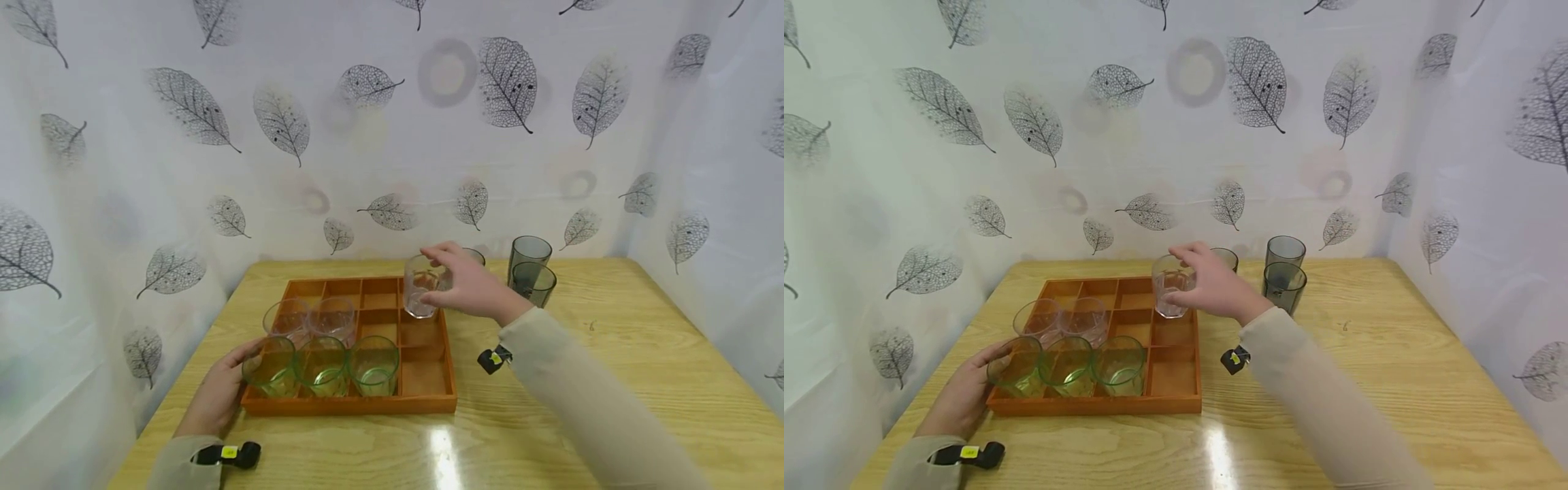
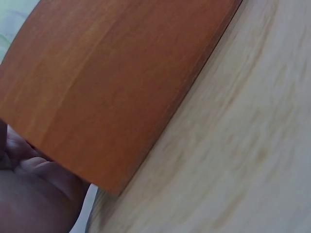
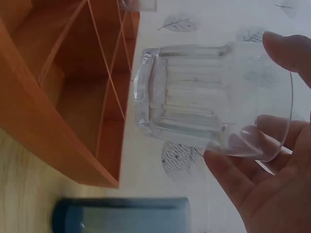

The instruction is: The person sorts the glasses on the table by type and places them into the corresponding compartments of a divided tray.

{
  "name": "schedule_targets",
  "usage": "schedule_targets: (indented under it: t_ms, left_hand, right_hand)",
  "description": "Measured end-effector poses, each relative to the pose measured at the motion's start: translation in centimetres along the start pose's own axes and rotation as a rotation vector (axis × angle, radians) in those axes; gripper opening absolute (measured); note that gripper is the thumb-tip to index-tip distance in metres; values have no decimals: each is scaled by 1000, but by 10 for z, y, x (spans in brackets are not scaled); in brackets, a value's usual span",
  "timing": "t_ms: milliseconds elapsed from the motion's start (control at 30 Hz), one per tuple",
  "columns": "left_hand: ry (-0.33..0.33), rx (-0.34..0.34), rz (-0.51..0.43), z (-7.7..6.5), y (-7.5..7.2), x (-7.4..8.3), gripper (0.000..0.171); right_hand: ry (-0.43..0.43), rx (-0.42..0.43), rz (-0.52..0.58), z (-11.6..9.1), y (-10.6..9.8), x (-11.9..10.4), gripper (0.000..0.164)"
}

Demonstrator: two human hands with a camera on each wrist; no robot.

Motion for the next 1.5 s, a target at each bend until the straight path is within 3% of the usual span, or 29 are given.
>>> schedule_targets:
  t_ms: [167,400,933,1200,1500]
  left_hand:
    - [7,2,-12,0,1,2,64]
    - [12,-3,-12,0,2,2,65]
    - [37,-7,-11,0,1,2,64]
    - [34,-2,1,-1,0,2,66]
    - [46,-14,-3,0,0,-1,63]
  right_hand:
    - [-17,-28,72,16,21,-2,87]
    - [-48,-88,41,29,45,-6,85]
    - [-103,-176,84,42,68,-17,84]
    - [-34,-294,136,39,82,-13,87]
    - [-37,-326,129,38,86,-9,82]
Point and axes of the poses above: each hand's wrist, its own z-axis towards the middle knuckle, its own y-axis out of the palm, x = y × z, the point moved 1 cm from there along z, towards the middle knuckle, and after that the axes turned 4 degrees about -z, right-handed, at the moved point
